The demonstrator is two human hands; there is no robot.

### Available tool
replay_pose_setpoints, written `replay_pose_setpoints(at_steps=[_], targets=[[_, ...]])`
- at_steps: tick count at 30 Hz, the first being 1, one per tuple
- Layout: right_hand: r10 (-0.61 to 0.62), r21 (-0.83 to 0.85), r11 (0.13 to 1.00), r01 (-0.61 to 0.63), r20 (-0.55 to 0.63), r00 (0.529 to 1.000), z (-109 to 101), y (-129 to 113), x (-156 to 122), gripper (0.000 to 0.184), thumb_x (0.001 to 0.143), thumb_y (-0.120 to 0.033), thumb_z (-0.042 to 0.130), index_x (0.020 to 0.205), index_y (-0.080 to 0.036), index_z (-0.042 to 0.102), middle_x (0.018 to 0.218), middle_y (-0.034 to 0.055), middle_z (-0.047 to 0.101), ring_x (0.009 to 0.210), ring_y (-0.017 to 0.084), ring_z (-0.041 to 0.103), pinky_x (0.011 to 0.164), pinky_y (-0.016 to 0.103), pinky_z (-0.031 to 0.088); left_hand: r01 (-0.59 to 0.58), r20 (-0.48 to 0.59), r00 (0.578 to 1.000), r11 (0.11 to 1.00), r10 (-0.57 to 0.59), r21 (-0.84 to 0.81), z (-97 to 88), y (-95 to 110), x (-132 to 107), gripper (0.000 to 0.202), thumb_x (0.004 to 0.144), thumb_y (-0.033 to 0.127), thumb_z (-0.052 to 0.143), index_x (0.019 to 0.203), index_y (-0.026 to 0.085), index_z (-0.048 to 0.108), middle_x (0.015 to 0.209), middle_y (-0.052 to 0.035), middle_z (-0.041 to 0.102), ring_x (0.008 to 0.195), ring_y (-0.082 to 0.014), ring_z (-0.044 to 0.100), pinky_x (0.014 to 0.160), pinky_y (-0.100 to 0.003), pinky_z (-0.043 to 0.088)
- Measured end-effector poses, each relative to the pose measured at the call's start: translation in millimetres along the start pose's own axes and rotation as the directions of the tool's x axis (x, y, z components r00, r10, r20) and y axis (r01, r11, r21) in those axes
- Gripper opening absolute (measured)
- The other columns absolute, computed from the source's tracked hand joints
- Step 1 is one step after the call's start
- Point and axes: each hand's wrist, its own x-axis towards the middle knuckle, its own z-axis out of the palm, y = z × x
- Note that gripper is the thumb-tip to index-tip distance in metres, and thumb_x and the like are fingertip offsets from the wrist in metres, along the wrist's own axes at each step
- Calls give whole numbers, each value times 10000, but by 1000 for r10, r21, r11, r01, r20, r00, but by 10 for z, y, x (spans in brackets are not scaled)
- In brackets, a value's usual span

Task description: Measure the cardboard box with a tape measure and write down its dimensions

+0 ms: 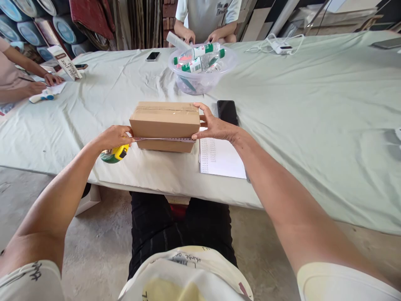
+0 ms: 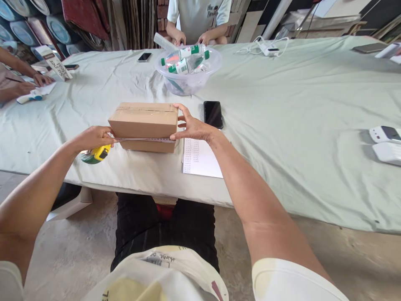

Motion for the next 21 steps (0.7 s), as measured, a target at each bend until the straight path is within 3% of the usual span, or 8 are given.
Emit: replay_pose_setpoints(at_steps=[4,8,11,15,18,21], targets=[[11,22,1000,-10,-19,1000,-8,-43,30,1159,639,-504,876,1556,-423,171,1508,118,472,1197,363,613,1053,688,453,-36,101,994,998,41,-51,90,-72,-111,175,748,382,629,749,213,673,656,1,690,482,-117,515,478,-227,358],[83,36,996,-81,-50,995,25,-86,78,1158,688,-506,827,1582,-407,99,1490,120,492,1150,359,643,1037,670,473,-27,164,985,987,54,-158,188,-167,-360,239,796,429,638,724,206,685,549,20,551,430,-93,408,437,-224,288],[94,26,995,-92,-70,993,39,-107,95,1152,705,-498,806,1586,-395,71,1468,121,519,1142,353,650,1056,670,448,0,138,989,918,60,-396,379,-224,-559,286,818,465,665,755,186,674,646,-1,596,490,-96,451,458,-213,325],[139,-4,990,-141,-103,985,29,-167,82,1120,719,-524,785,1581,-390,82,1397,115,584,1165,340,635,1085,678,405,42,34,999,587,-24,-808,844,-127,-772,349,777,500,734,889,185,635,713,-1,634,552,-109,525,485,-205,403],[190,13,982,-190,-87,978,35,-230,67,1009,760,-577,731,1563,-418,141,1335,83,630,1201,337,618,1071,695,405,91,71,995,354,-68,-931,1228,75,-865,390,739,496,774,893,162,641,694,-11,643,581,-123,576,523,-215,454],[282,69,958,-279,-38,959,80,-241,72,855,791,-678,644,1514,-401,281,1305,71,653,1125,322,666,1062,669,433,60,51,997,201,-51,-978,1538,283,-888,378,727,468,791,882,154,647,689,-12,645,585,-115,574,528,-209,457]])
